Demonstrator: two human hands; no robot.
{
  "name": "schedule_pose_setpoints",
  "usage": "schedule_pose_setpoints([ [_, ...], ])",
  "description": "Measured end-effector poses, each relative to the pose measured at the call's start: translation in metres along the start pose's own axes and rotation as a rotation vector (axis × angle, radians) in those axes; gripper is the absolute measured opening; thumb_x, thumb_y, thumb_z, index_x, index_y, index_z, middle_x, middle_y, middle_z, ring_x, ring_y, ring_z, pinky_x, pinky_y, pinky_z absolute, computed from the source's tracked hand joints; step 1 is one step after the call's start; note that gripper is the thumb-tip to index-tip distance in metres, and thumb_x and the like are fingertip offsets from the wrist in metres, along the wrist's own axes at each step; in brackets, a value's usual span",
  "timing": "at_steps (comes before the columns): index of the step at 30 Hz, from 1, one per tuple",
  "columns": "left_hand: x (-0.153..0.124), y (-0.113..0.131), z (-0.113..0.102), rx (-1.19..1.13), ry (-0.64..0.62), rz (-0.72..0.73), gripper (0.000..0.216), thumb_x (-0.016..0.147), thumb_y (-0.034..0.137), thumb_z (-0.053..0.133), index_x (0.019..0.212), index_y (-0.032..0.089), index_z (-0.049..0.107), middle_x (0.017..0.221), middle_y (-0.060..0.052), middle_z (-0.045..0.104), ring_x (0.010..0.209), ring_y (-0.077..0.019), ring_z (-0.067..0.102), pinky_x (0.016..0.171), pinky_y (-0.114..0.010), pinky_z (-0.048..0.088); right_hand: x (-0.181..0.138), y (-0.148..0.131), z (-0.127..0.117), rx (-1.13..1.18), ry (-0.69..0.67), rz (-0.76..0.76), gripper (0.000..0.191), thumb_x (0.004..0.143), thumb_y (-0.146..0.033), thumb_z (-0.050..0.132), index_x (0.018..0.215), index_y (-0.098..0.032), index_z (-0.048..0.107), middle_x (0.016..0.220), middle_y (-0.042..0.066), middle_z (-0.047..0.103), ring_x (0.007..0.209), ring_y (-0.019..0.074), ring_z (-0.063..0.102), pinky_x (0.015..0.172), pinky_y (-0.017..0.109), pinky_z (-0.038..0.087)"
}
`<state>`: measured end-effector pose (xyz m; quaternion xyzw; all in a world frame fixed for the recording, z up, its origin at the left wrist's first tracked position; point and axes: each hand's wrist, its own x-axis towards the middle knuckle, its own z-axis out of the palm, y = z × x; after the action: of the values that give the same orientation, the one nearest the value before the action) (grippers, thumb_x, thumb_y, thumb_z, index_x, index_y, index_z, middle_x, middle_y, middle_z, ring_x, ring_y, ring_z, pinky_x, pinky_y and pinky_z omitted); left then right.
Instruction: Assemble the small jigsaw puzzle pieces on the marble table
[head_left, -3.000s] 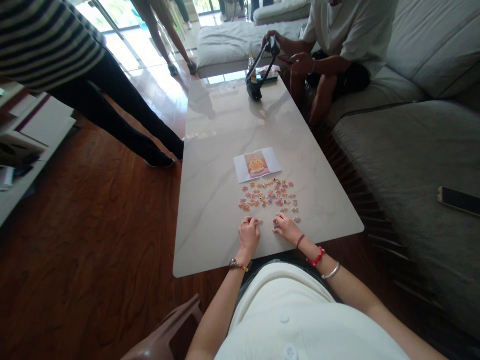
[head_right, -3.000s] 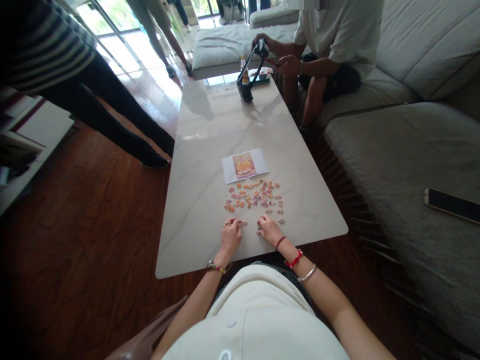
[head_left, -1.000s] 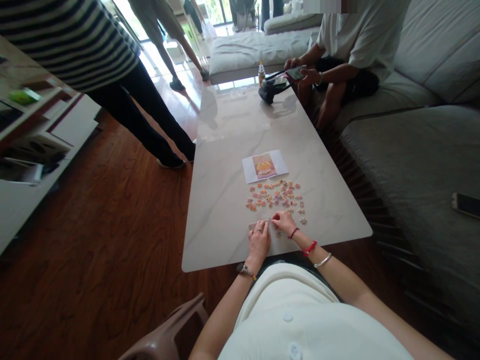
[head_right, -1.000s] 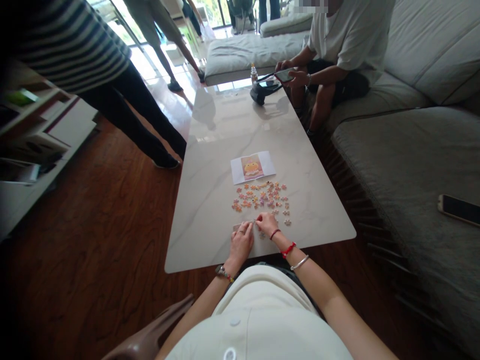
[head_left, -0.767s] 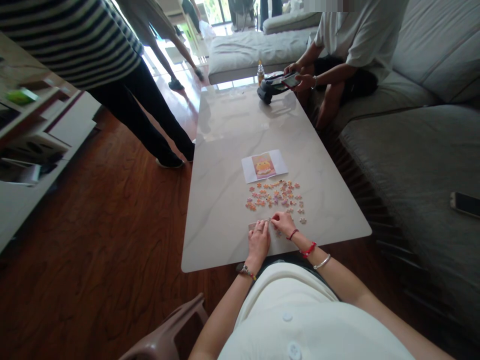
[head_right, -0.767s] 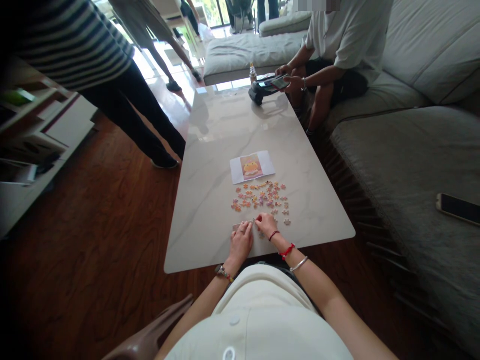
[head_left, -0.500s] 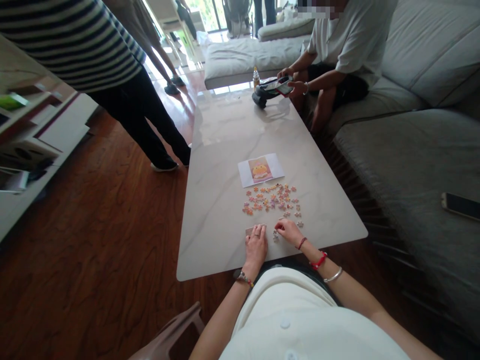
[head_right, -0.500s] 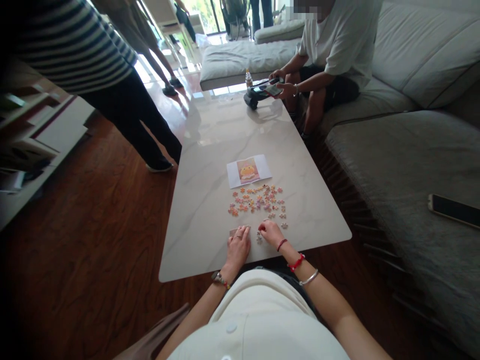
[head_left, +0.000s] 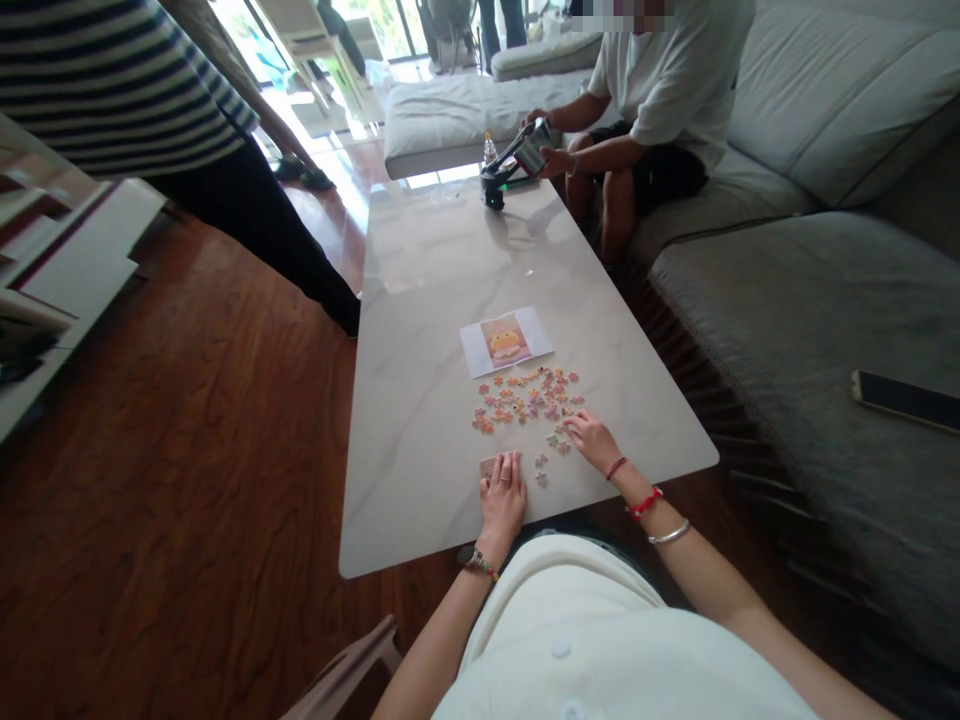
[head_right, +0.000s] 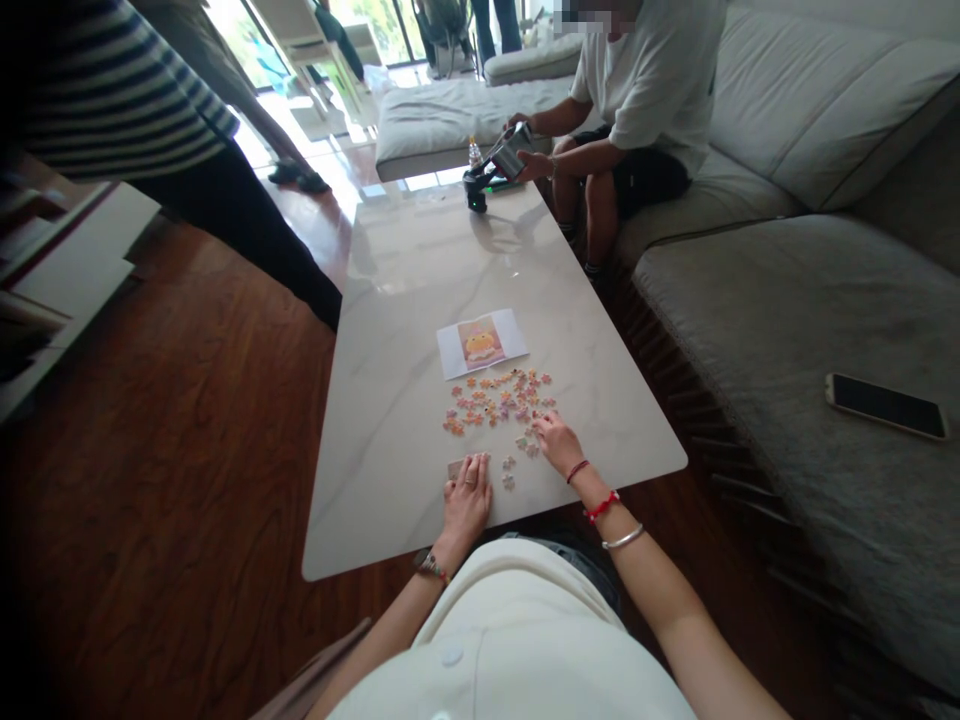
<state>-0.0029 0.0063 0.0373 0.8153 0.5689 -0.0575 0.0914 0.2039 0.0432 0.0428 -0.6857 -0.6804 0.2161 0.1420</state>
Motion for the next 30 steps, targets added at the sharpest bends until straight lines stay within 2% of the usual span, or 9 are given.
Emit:
schedule_pose_setpoints([
  [5, -0.001, 0.0, 0.003, -0.02, -0.011, -0.016, 0.051, 0.081, 0.019, 0.025, 0.131, 0.022, 0.017, 0.136, -0.007, 0.026, 0.125, -0.018, 0.019, 0.094, -0.042, 0.026, 0.013, 0.006, -0.002, -0.089, -0.078, -0.042, 0.013, 0.079, -0.018, 0.046, 0.085, -0.018, 0.057, 0.098, 0.006, 0.052, 0.08, 0.0121, 0.054, 0.07, 0.02, 0.04],
  [11, -0.001, 0.002, -0.002, -0.039, -0.015, -0.035, 0.051, 0.08, 0.02, 0.027, 0.131, 0.022, 0.02, 0.133, -0.009, 0.03, 0.124, -0.02, 0.021, 0.091, -0.043, 0.029, 0.015, 0.006, 0.006, -0.095, -0.104, -0.047, 0.008, 0.076, -0.018, 0.05, 0.08, -0.016, 0.057, 0.096, 0.006, 0.052, 0.08, 0.0122, 0.054, 0.072, 0.021, 0.039],
  [16, -0.002, 0.002, -0.003, -0.05, 0.007, -0.036, 0.05, 0.08, 0.021, 0.028, 0.13, 0.022, 0.022, 0.133, -0.009, 0.031, 0.124, -0.0196, 0.022, 0.092, -0.041, 0.03, 0.008, 0.009, 0.004, -0.051, -0.036, 0.023, 0.016, 0.078, -0.014, 0.045, 0.089, -0.016, 0.056, 0.095, 0.007, 0.052, 0.081, 0.0124, 0.054, 0.073, 0.021, 0.04],
  [19, -0.004, 0.001, -0.003, -0.053, 0.026, -0.027, 0.05, 0.081, 0.021, 0.027, 0.13, 0.022, 0.021, 0.134, -0.008, 0.03, 0.124, -0.0187, 0.022, 0.092, -0.041, 0.03, -0.005, 0.009, 0.002, 0.008, 0.001, 0.006, 0.019, 0.078, -0.016, 0.046, 0.095, -0.017, 0.055, 0.095, 0.006, 0.052, 0.083, 0.0125, 0.053, 0.075, 0.021, 0.04],
  [24, -0.004, 0.002, -0.004, -0.048, 0.02, -0.029, 0.049, 0.081, 0.021, 0.029, 0.13, 0.022, 0.023, 0.134, -0.008, 0.03, 0.124, -0.0193, 0.022, 0.093, -0.04, 0.028, -0.018, -0.004, 0.008, 0.025, -0.01, -0.047, 0.02, 0.077, -0.026, 0.05, 0.095, -0.019, 0.055, 0.095, 0.005, 0.051, 0.085, 0.0133, 0.053, 0.075, 0.024, 0.04],
  [30, -0.003, 0.004, -0.003, -0.051, 0.033, -0.046, 0.05, 0.081, 0.021, 0.027, 0.13, 0.022, 0.023, 0.135, -0.008, 0.028, 0.124, -0.019, 0.022, 0.094, -0.04, 0.027, -0.001, -0.023, 0.021, -0.138, -0.045, -0.04, 0.011, 0.075, -0.024, 0.054, 0.081, -0.016, 0.056, 0.092, 0.008, 0.051, 0.087, 0.0169, 0.05, 0.078, 0.029, 0.037],
])
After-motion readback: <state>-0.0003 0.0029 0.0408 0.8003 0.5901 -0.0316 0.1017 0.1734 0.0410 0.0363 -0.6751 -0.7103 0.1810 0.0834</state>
